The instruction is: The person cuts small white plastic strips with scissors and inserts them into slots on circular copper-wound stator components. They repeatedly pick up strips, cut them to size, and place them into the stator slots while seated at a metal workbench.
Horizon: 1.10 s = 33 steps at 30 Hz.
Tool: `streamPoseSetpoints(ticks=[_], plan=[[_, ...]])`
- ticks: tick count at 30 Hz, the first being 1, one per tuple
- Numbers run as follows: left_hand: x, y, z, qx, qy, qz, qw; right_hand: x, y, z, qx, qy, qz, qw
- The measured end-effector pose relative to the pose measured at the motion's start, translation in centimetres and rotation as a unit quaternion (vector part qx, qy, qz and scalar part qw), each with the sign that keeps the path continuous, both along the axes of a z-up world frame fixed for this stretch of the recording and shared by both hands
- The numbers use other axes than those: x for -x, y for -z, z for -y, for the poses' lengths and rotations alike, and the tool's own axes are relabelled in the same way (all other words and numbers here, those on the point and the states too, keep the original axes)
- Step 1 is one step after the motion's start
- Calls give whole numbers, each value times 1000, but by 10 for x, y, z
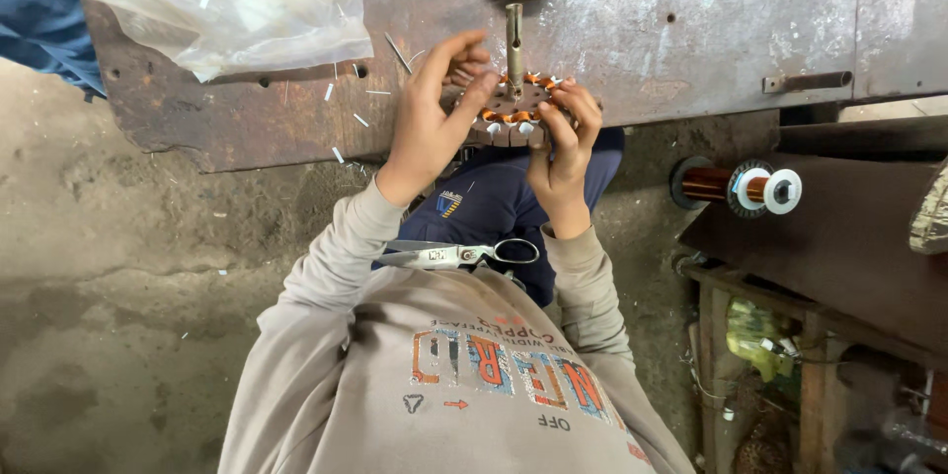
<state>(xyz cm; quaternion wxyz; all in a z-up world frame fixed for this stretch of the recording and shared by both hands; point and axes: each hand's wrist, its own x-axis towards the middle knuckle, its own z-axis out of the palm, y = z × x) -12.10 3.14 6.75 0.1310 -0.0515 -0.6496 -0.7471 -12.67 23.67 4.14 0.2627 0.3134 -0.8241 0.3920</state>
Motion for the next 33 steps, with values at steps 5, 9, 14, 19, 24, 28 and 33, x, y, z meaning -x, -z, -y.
streamPoseSetpoints(ticks=[5, 9, 14, 19, 24, 28, 33], plan=[[47, 21, -12, -125, 176, 69, 974, 4, -9, -1, 10, -22, 38, 999], [53, 27, -22, -103, 122, 68, 985, -1, -13, 2, 19, -7, 47, 999], [37, 2, -7, -76, 34, 32, 996, 14, -17, 0, 34, -12, 46, 998], [32, -28, 20, 116, -139, -39, 983, 46, -12, -18, 86, 79, 157, 981], [74, -34, 39, 136, -174, -99, 970, 53, -2, -11, -8, 149, 67, 987], [102, -18, 39, 143, -193, -95, 966, 48, -6, -9, -24, 158, 52, 986], [133, 4, 37, 148, -196, -86, 965, 49, -12, -7, -29, 167, 47, 984]])
